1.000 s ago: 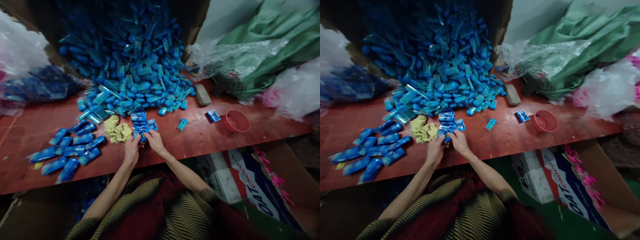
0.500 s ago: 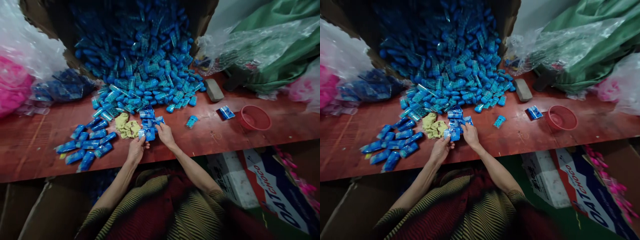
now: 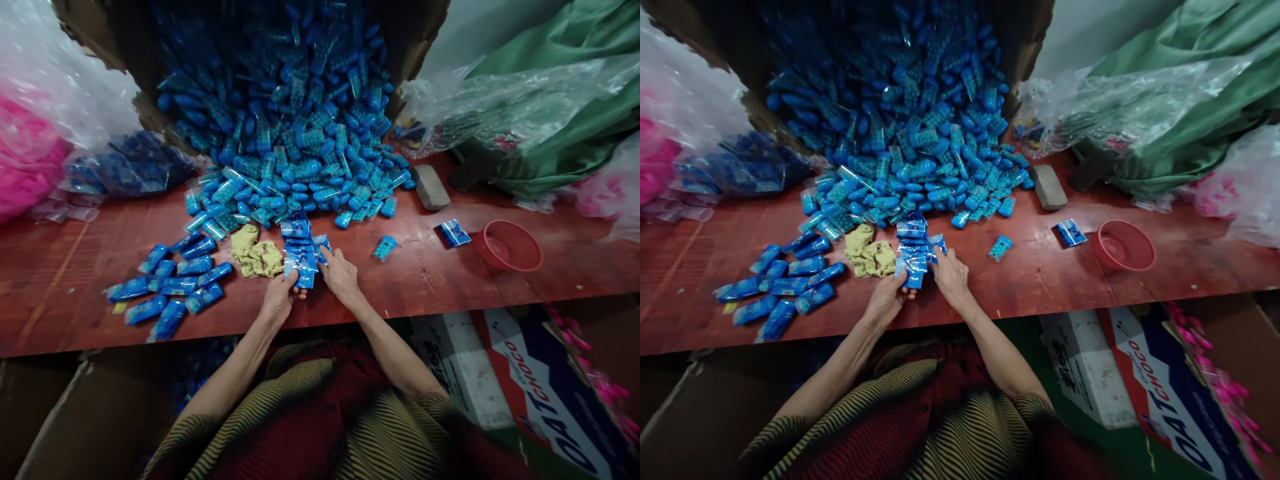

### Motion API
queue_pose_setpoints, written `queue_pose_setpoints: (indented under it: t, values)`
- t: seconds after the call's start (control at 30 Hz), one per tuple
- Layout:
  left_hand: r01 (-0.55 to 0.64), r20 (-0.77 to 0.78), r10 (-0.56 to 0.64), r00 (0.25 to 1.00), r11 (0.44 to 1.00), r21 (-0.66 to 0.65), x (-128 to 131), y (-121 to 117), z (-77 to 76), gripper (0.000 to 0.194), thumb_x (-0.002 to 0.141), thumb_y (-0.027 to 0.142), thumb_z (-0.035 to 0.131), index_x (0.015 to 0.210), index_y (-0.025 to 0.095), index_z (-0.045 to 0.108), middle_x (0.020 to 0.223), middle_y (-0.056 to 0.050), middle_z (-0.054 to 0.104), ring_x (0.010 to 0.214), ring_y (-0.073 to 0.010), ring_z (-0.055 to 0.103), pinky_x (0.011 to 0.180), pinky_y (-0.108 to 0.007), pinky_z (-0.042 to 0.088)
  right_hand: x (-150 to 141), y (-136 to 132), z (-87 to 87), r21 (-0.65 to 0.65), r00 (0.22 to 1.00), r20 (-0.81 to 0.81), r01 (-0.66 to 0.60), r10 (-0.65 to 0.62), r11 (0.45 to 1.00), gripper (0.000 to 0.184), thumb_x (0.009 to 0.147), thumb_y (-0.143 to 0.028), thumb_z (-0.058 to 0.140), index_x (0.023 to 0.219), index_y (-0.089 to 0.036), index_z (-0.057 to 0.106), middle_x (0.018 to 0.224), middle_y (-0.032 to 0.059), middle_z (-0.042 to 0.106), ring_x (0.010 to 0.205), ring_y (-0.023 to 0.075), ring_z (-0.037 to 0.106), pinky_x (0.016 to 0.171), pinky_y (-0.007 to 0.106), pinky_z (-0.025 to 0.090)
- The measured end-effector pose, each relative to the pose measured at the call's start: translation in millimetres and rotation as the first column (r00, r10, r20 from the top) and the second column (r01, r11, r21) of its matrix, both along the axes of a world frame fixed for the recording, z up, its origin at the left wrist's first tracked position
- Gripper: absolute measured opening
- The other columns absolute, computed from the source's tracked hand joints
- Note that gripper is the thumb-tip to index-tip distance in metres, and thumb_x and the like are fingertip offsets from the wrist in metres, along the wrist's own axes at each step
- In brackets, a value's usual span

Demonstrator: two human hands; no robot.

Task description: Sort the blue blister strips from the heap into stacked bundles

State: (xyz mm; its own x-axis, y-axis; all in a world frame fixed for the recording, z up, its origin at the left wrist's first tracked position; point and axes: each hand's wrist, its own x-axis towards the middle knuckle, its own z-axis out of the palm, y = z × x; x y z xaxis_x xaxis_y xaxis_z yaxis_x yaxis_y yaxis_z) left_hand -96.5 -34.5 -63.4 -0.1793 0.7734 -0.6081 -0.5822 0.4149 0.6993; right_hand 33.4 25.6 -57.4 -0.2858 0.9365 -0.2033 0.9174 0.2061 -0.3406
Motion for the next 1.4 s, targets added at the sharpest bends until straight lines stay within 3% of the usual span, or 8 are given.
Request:
queue_pose_setpoints:
  t: [0.27,0.5,0.7,0.87,0.97,1.1,1.2,1.4]
  values:
    - [-0.007,-0.038,0.005,0.999,0.999,-0.052,10,19,-0.4,0.025,0.066,0.025,0.073,0.080,0.012,0.056,0.055,0.000,0.062,0.041,-0.0110,0.057,0.040,-0.020,0.046,23,13,6.6,-0.011,0.963,-0.266,0.034,-0.035,0.999,0.041,0.090,-0.021,0.035,0.126,-0.021,0.052,0.108,0.0108,0.061,0.097,0.0233,0.060,0.082,0.035,0.045]
    - [0.053,-0.087,-0.048,0.995,0.997,0.053,9,7,0.2,0.032,0.060,0.035,0.077,0.070,0.013,0.056,0.048,0.000,0.059,0.043,-0.0112,0.056,0.041,-0.020,0.047,6,21,-10.6,-0.193,0.653,-0.735,0.058,-0.184,0.979,0.023,0.081,-0.032,0.053,0.090,-0.016,0.067,0.069,-0.0004,0.063,0.064,0.0141,0.056,0.062,0.025,0.044]
    - [0.084,-0.003,-0.084,0.996,0.996,-0.003,-5,-8,3.3,0.025,0.061,0.025,0.077,0.068,0.013,0.056,0.049,0.001,0.056,0.048,-0.0106,0.059,0.047,-0.019,0.049,-3,8,4.2,-0.024,0.953,-0.296,0.065,-0.069,0.998,0.023,0.090,-0.031,0.046,0.096,-0.022,0.066,0.088,0.0060,0.065,0.082,0.0212,0.060,0.071,0.031,0.043]
    - [0.039,0.014,-0.039,0.999,0.998,0.047,-5,-12,6.1,0.030,0.058,0.027,0.079,0.070,0.013,0.056,0.050,0.002,0.057,0.046,-0.0093,0.056,0.044,-0.018,0.047,6,-4,16.0,0.136,0.988,-0.146,0.064,-0.044,0.989,0.037,0.092,-0.032,0.043,0.124,-0.018,0.054,0.111,0.0140,0.058,0.102,0.0262,0.054,0.083,0.036,0.043]
    - [0.040,-0.036,-0.037,0.999,0.995,0.086,-2,-9,7.1,0.033,0.054,0.031,0.081,0.068,0.013,0.057,0.051,0.002,0.059,0.047,-0.0093,0.056,0.045,-0.019,0.047,13,-7,16.7,0.169,0.908,-0.408,0.181,-0.098,0.969,0.039,0.091,-0.033,0.043,0.125,-0.016,0.054,0.112,0.0126,0.058,0.097,0.0220,0.056,0.086,0.033,0.043]
    - [0.083,-0.063,-0.076,0.995,0.988,0.133,2,-6,9.3,0.036,0.052,0.034,0.081,0.071,0.012,0.059,0.052,0.001,0.059,0.046,-0.0092,0.056,0.045,-0.019,0.047,13,-10,10.3,-0.137,0.673,-0.730,0.027,-0.120,0.990,0.031,0.082,-0.039,0.053,0.100,-0.017,0.065,0.083,0.0023,0.062,0.068,0.0134,0.054,0.068,0.026,0.044]
    - [0.092,-0.057,-0.084,0.995,0.985,0.144,4,-6,11.1,0.037,0.050,0.034,0.082,0.070,0.012,0.059,0.050,0.002,0.057,0.046,-0.0096,0.056,0.045,-0.020,0.047,7,-12,1.6,-0.304,0.548,-0.803,-0.038,-0.235,0.952,0.025,0.076,-0.040,0.054,0.067,-0.017,0.059,0.059,-0.0040,0.051,0.056,0.0104,0.046,0.056,0.022,0.039]
    - [0.084,-0.007,-0.084,0.996,0.988,0.127,10,0,11.5,0.035,0.050,0.033,0.082,0.060,0.014,0.054,0.044,0.004,0.052,0.044,-0.0103,0.055,0.045,-0.021,0.047,-3,-21,-7.3,-0.279,0.505,-0.819,0.067,-0.273,0.958,0.029,0.081,-0.042,0.048,0.062,-0.020,0.047,0.055,-0.0056,0.045,0.052,0.0093,0.041,0.052,0.021,0.035]
